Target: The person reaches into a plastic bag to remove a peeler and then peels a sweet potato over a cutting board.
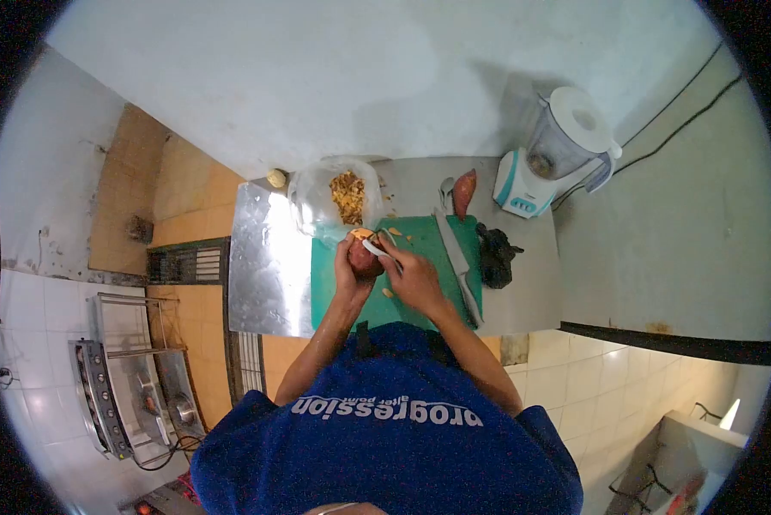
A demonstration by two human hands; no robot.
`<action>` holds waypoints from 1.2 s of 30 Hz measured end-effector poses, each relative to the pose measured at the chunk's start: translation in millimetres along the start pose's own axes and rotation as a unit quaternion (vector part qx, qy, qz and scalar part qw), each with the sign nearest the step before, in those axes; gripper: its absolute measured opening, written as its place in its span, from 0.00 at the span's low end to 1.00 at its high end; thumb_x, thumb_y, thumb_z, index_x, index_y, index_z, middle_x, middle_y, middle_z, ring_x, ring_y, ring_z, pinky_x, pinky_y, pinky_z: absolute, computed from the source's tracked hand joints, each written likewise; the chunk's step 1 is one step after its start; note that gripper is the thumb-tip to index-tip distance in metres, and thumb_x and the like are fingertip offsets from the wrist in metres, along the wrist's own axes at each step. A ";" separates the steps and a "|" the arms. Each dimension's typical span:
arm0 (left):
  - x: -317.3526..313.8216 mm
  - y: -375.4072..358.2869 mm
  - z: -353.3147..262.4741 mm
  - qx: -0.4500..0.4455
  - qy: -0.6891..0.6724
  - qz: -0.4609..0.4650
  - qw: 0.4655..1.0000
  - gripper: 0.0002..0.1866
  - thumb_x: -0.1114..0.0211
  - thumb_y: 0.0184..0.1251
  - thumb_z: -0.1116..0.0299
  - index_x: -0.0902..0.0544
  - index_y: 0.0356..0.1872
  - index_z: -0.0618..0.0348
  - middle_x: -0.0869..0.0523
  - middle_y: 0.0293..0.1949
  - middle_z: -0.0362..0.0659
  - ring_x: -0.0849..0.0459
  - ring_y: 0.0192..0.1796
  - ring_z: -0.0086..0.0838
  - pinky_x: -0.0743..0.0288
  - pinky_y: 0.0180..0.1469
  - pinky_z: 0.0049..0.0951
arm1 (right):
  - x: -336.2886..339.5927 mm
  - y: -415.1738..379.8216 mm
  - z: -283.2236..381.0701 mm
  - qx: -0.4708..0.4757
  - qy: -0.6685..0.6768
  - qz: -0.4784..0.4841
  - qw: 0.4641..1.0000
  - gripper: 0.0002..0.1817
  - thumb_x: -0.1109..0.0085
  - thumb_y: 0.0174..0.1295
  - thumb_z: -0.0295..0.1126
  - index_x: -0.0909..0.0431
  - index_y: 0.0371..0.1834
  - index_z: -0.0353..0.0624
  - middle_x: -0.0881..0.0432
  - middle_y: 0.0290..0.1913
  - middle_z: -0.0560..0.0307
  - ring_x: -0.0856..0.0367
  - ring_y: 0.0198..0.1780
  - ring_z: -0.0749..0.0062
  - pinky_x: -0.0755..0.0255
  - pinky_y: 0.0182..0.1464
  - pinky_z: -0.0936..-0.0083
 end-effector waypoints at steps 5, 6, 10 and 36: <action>9.4 9.1 -4.9 -0.019 -0.036 -0.037 0.998 0.21 0.39 0.70 0.49 0.23 0.51 0.54 0.17 0.46 0.43 0.15 0.50 0.37 0.19 0.54 0.40 | -5.9 -7.5 -8.4 -0.043 -0.044 0.054 0.997 0.25 0.42 0.71 0.43 0.26 0.71 0.56 0.14 0.40 0.40 0.15 0.38 0.43 0.23 0.42 0.55; 9.2 7.0 -5.1 -0.018 -0.036 -0.039 0.998 0.21 0.39 0.70 0.49 0.23 0.51 0.54 0.17 0.46 0.43 0.15 0.50 0.37 0.19 0.54 0.40 | -6.5 -9.0 -9.8 -0.049 -0.030 0.048 0.997 0.25 0.42 0.71 0.43 0.26 0.71 0.57 0.14 0.40 0.40 0.15 0.38 0.43 0.23 0.42 0.55; 4.6 4.8 -8.4 -0.022 -0.042 -0.033 0.998 0.22 0.38 0.69 0.48 0.23 0.52 0.55 0.17 0.47 0.44 0.15 0.50 0.37 0.19 0.54 0.41 | -6.4 -8.2 -8.0 -0.046 -0.023 0.040 0.998 0.25 0.43 0.72 0.43 0.26 0.71 0.58 0.14 0.39 0.40 0.15 0.38 0.42 0.24 0.42 0.54; 2.2 -5.1 -9.4 0.004 -0.019 0.006 1.000 0.26 0.40 0.70 0.43 0.24 0.57 0.52 0.17 0.53 0.43 0.18 0.57 0.35 0.21 0.59 0.42 | 0.3 3.9 8.6 -0.049 -0.009 0.018 0.999 0.23 0.43 0.72 0.42 0.22 0.67 0.45 0.14 0.46 0.37 0.13 0.41 0.44 0.21 0.45 0.59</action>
Point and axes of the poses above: each hand's wrist, its own y-axis towards the middle knuckle, its own x-axis out of the back of the hand, z = x × y, the point moved 9 cm from there along y, towards the middle knuckle
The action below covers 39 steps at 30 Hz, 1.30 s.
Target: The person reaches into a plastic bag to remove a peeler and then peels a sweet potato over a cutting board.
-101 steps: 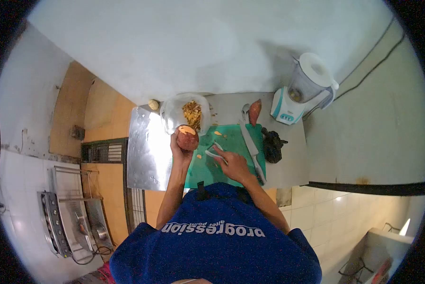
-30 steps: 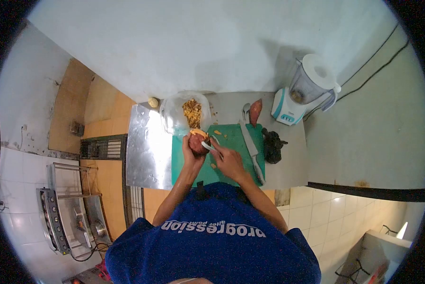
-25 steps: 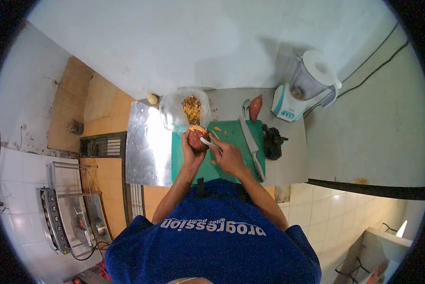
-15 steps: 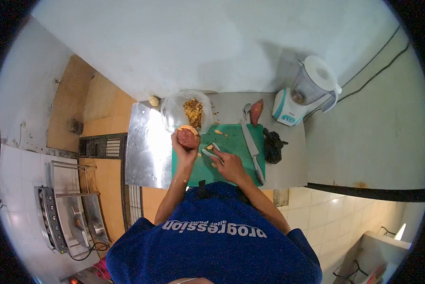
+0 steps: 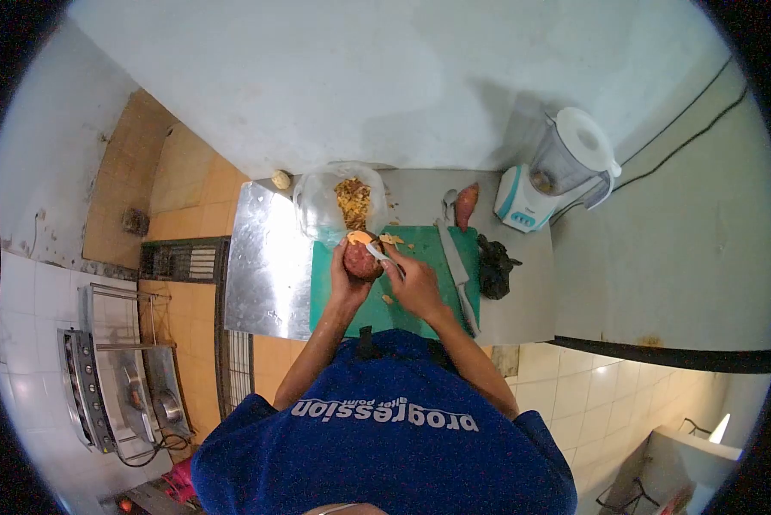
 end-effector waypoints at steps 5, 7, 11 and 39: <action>-8.9 3.2 -13.4 -0.075 0.109 0.047 0.990 0.24 0.42 0.75 0.48 0.27 0.62 0.53 0.18 0.55 0.42 0.18 0.58 0.35 0.22 0.60 0.40 | -0.3 -3.3 -6.8 0.042 0.004 -0.013 0.999 0.24 0.43 0.71 0.40 0.24 0.68 0.45 0.14 0.45 0.38 0.14 0.40 0.44 0.22 0.44 0.57; -11.9 5.1 -15.8 -0.078 0.110 0.052 0.990 0.24 0.41 0.75 0.50 0.27 0.63 0.53 0.18 0.55 0.42 0.18 0.58 0.34 0.22 0.60 0.39 | -0.1 -6.8 -1.5 0.009 -0.028 0.015 0.999 0.24 0.42 0.71 0.38 0.24 0.69 0.46 0.14 0.43 0.38 0.14 0.38 0.44 0.22 0.42 0.57; -7.2 -5.1 -13.8 -0.104 0.140 -0.038 0.984 0.21 0.38 0.74 0.55 0.27 0.60 0.54 0.18 0.51 0.41 0.18 0.55 0.30 0.21 0.57 0.34 | -1.2 1.2 -0.1 0.035 0.010 -0.031 0.999 0.25 0.41 0.70 0.38 0.25 0.70 0.49 0.14 0.41 0.38 0.14 0.37 0.45 0.22 0.42 0.57; 15.3 8.3 -8.3 -0.089 0.069 -0.020 0.993 0.26 0.33 0.70 0.63 0.29 0.65 0.57 0.20 0.54 0.44 0.19 0.56 0.32 0.22 0.57 0.36 | -2.8 4.5 10.6 0.075 0.038 -0.046 0.995 0.24 0.44 0.72 0.40 0.25 0.70 0.49 0.14 0.42 0.37 0.14 0.37 0.44 0.22 0.41 0.59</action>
Point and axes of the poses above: each hand's wrist, its own y-axis towards the middle knuckle, its own x-axis out of the back of the hand, z = x × y, the point moved 9 cm from there along y, towards the middle knuckle
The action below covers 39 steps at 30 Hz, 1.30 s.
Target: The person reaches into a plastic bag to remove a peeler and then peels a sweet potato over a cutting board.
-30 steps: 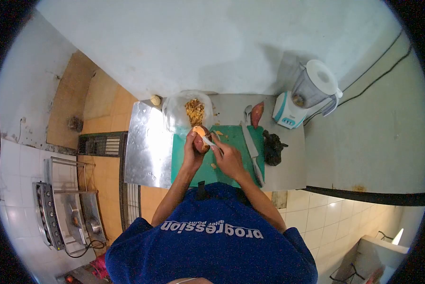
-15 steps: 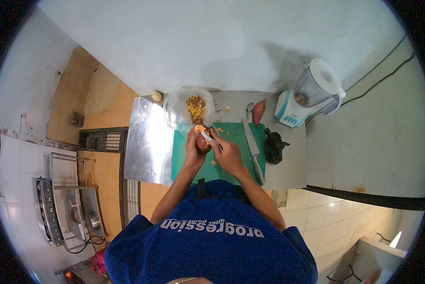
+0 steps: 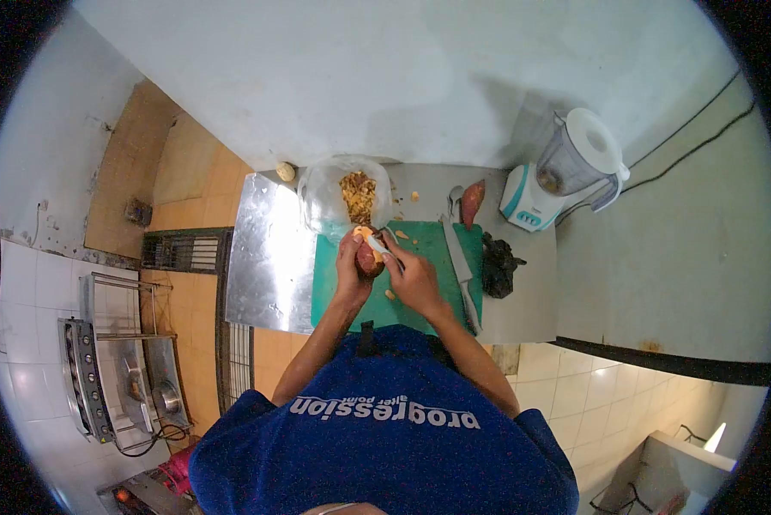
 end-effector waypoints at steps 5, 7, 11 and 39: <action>-0.2 3.8 -6.5 -0.012 0.003 -0.003 1.000 0.26 0.34 0.71 0.61 0.30 0.65 0.57 0.21 0.55 0.44 0.20 0.56 0.32 0.22 0.57 0.36 | -2.4 -12.6 -8.5 -0.048 -0.051 0.043 0.997 0.23 0.42 0.72 0.35 0.24 0.69 0.46 0.17 0.34 0.38 0.20 0.28 0.55 0.26 0.36 0.66; -0.8 5.5 -7.4 -0.015 -0.006 -0.009 1.000 0.26 0.34 0.71 0.61 0.30 0.65 0.57 0.21 0.55 0.43 0.19 0.56 0.32 0.21 0.57 0.36 | -4.2 -14.1 -9.9 -0.052 -0.063 0.056 0.995 0.23 0.42 0.72 0.35 0.24 0.69 0.46 0.16 0.34 0.38 0.19 0.27 0.55 0.26 0.36 0.67; -5.3 -1.3 -5.1 0.001 -0.014 -0.015 1.000 0.26 0.35 0.71 0.60 0.30 0.65 0.58 0.20 0.52 0.42 0.19 0.54 0.29 0.21 0.55 0.32 | -1.8 -7.7 -6.1 -0.032 -0.015 0.014 0.999 0.24 0.42 0.71 0.40 0.24 0.70 0.49 0.15 0.35 0.38 0.15 0.32 0.46 0.23 0.37 0.59; -4.6 12.6 -4.0 0.006 -0.044 0.003 0.999 0.21 0.37 0.72 0.59 0.28 0.60 0.56 0.20 0.51 0.43 0.18 0.53 0.33 0.20 0.55 0.37 | -4.4 -12.6 -8.5 -0.037 -0.020 0.032 0.999 0.24 0.42 0.72 0.37 0.26 0.71 0.49 0.20 0.27 0.40 0.22 0.24 0.57 0.27 0.34 0.66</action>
Point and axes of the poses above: each hand's wrist, its own y-axis towards the middle knuckle, its own x-axis out of the back of the hand, z = x × y, the point moved 9 cm from there along y, towards the middle knuckle
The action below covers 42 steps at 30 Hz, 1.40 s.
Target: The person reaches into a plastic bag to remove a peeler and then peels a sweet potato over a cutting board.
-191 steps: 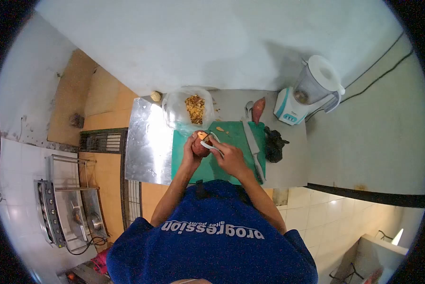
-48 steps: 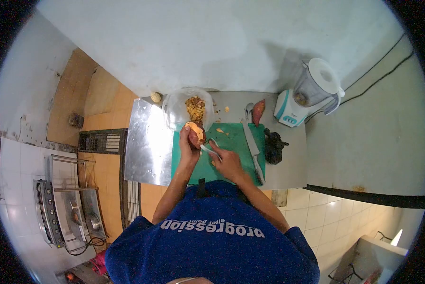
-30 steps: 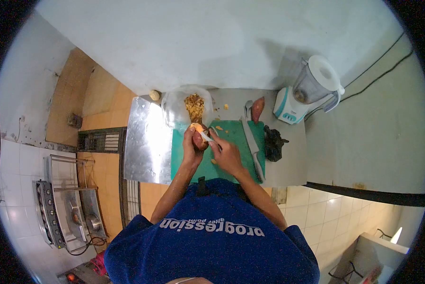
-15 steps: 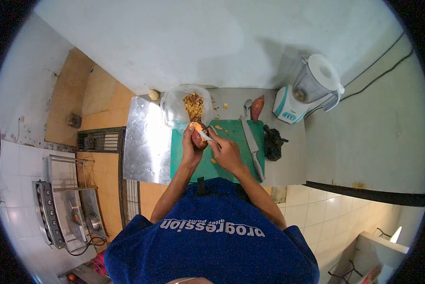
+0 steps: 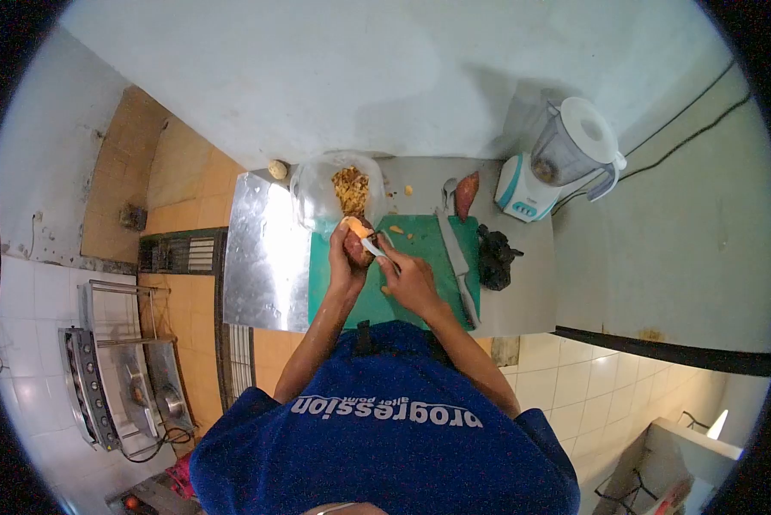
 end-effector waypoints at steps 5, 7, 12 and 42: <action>-13.7 -0.2 -7.0 -0.003 -0.038 0.023 0.999 0.16 0.41 0.74 0.57 0.25 0.52 0.56 0.18 0.45 0.43 0.17 0.48 0.33 0.19 0.53 0.36 | -10.2 -3.5 -6.6 -0.043 -0.035 0.049 0.997 0.24 0.42 0.72 0.37 0.26 0.71 0.50 0.18 0.31 0.37 0.19 0.27 0.52 0.26 0.37 0.64; -13.8 3.6 -6.6 -0.019 -0.028 0.036 0.999 0.15 0.42 0.74 0.56 0.24 0.49 0.56 0.18 0.43 0.43 0.16 0.47 0.32 0.19 0.52 0.36 | -7.5 -3.9 -4.6 -0.030 -0.016 0.028 0.999 0.23 0.42 0.72 0.38 0.25 0.70 0.52 0.16 0.34 0.37 0.17 0.29 0.51 0.25 0.38 0.64; -3.9 9.5 -7.8 -0.030 -0.042 0.012 0.999 0.19 0.41 0.74 0.53 0.24 0.54 0.57 0.18 0.49 0.43 0.17 0.50 0.32 0.20 0.54 0.36 | -13.4 -10.2 -8.0 -0.033 -0.054 0.068 0.996 0.24 0.42 0.72 0.40 0.24 0.70 0.54 0.16 0.33 0.39 0.16 0.31 0.48 0.24 0.40 0.62; 5.9 -0.3 14.1 0.006 -0.033 -0.025 0.999 0.20 0.36 0.72 0.59 0.29 0.58 0.55 0.21 0.49 0.42 0.17 0.52 0.31 0.18 0.53 0.36 | 2.9 5.1 3.3 -0.020 -0.036 -0.006 0.999 0.23 0.43 0.72 0.40 0.22 0.66 0.43 0.14 0.47 0.36 0.13 0.43 0.42 0.21 0.44 0.57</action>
Point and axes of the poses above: each hand's wrist, its own y-axis towards the middle knuckle, its own x-axis out of the back of the hand, z = x × y, the point moved 9 cm from there along y, towards the middle knuckle
